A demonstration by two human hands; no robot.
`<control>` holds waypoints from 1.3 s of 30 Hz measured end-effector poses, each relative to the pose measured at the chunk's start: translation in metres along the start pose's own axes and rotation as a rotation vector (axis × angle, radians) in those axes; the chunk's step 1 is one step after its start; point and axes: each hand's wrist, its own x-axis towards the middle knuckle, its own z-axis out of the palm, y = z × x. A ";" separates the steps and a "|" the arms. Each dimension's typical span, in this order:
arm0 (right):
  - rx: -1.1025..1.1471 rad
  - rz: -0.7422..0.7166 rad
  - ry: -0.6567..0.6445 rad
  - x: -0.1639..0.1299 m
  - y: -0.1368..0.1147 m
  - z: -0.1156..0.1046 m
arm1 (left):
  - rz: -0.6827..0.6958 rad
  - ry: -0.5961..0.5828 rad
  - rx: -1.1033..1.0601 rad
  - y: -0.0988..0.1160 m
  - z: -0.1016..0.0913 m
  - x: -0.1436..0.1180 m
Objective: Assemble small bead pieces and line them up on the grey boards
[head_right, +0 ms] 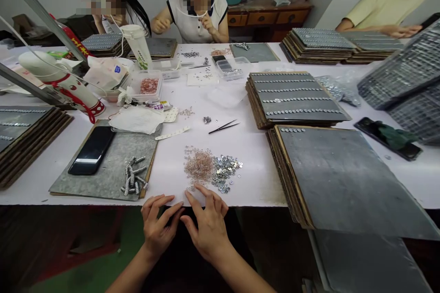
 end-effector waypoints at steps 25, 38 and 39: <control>0.300 0.022 0.284 -0.046 0.017 -0.013 | -0.519 -0.027 -0.599 0.013 -0.022 -0.010; 0.256 -0.030 0.291 -0.030 0.030 -0.002 | -0.165 0.296 0.171 -0.076 -0.049 0.010; 0.247 -0.031 0.285 -0.030 0.030 -0.002 | -0.159 0.287 0.174 -0.076 -0.049 0.010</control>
